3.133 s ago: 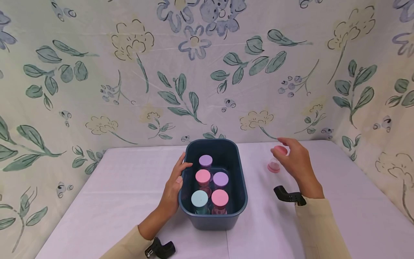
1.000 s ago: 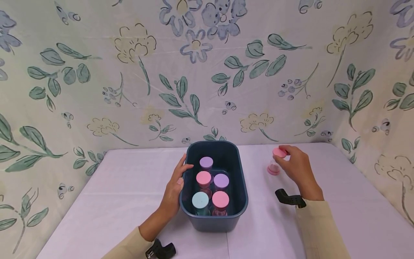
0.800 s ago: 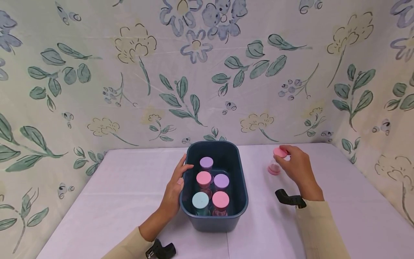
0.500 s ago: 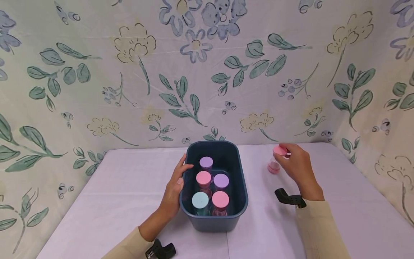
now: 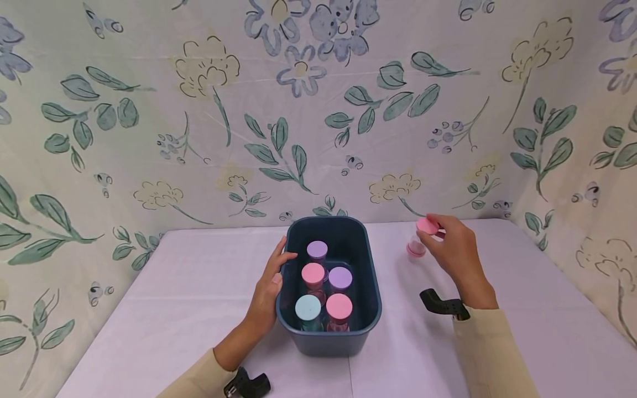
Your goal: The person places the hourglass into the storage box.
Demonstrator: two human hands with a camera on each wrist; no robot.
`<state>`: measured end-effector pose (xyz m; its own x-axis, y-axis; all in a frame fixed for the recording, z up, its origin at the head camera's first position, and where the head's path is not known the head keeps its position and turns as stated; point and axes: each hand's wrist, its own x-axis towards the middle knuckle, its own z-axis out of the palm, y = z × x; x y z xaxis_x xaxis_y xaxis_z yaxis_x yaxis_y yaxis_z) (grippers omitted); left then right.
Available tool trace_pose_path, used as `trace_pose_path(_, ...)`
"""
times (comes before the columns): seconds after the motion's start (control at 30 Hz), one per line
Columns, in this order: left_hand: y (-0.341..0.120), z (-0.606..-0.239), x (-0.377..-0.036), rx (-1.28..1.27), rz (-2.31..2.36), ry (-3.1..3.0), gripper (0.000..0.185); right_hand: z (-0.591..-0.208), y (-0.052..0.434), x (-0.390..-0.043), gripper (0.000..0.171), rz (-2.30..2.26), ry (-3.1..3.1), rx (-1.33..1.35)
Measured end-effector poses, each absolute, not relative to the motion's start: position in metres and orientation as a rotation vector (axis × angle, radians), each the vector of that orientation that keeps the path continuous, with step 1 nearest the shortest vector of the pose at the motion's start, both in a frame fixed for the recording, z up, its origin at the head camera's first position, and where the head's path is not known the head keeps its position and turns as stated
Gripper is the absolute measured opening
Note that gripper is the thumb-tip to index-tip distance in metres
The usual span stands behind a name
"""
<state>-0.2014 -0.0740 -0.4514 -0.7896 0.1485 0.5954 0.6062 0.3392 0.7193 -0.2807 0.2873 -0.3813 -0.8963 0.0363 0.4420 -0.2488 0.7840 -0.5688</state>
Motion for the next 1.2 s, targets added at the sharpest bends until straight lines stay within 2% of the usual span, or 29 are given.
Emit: trace_pose_path(1.2, -0.073, -0.45, -0.201, -0.657, -1.438, -2.185, 0.044, -0.357, 0.267, -0.265, 0.052, 0.829, -2.368, 0.315)
